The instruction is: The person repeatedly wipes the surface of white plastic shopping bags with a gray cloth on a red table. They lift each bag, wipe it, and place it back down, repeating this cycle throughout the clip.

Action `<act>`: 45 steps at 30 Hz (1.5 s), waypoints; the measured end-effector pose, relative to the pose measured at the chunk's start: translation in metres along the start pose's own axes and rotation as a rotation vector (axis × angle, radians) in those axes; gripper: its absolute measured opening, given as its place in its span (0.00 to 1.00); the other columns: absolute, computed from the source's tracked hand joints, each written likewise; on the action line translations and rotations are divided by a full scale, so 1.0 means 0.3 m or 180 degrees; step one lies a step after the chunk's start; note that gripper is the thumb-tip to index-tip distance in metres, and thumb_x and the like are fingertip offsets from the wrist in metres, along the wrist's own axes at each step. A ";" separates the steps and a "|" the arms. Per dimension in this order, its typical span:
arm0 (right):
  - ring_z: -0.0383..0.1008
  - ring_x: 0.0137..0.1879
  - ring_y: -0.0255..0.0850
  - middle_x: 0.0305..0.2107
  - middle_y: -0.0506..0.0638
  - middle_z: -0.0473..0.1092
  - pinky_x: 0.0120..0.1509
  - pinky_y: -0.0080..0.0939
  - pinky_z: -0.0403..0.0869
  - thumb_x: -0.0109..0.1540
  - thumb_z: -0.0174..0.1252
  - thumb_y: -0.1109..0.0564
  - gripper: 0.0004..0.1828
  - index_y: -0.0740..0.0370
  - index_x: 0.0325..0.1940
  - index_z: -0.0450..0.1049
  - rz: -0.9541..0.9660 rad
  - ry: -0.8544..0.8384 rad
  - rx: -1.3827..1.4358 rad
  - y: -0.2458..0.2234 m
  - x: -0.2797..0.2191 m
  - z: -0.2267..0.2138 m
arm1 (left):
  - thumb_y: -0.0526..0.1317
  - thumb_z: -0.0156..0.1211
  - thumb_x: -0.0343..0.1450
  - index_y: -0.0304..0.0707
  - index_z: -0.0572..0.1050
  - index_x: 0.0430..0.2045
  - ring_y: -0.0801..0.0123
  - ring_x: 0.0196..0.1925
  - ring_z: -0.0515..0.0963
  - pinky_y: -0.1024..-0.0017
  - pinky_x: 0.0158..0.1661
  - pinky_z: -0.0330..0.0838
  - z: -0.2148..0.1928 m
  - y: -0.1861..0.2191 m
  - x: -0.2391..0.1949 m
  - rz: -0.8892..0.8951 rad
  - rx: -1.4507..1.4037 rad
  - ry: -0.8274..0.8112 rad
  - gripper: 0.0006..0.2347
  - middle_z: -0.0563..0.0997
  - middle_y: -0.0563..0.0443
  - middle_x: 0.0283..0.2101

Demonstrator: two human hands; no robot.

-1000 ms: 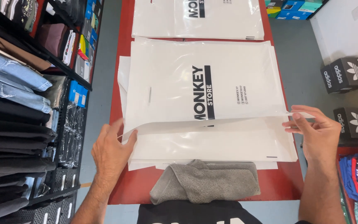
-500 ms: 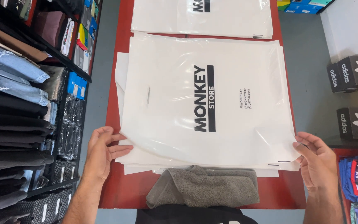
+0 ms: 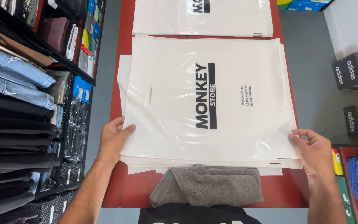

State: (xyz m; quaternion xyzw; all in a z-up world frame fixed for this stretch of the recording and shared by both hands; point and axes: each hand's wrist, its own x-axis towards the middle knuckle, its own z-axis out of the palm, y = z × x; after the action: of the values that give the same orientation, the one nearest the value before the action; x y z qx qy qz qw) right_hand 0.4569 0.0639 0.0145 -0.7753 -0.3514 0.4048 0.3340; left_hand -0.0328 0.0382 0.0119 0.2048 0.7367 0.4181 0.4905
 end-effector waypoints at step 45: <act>0.82 0.29 0.45 0.39 0.62 0.78 0.30 0.35 0.83 0.65 0.59 0.58 0.11 0.66 0.49 0.72 -0.0529 -0.0666 0.0967 -0.243 0.450 0.238 | 0.34 0.65 0.66 0.32 0.75 0.50 0.59 0.22 0.86 0.70 0.22 0.84 0.119 0.298 0.502 0.0897 -0.0170 -0.0237 0.18 0.84 0.36 0.36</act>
State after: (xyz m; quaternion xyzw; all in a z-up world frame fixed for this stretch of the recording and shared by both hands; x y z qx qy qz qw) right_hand 0.4327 0.2292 -0.0123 -0.6380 -0.3819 0.5025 0.4411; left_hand -0.0760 0.2107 -0.0042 0.3085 0.6705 0.4944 0.4592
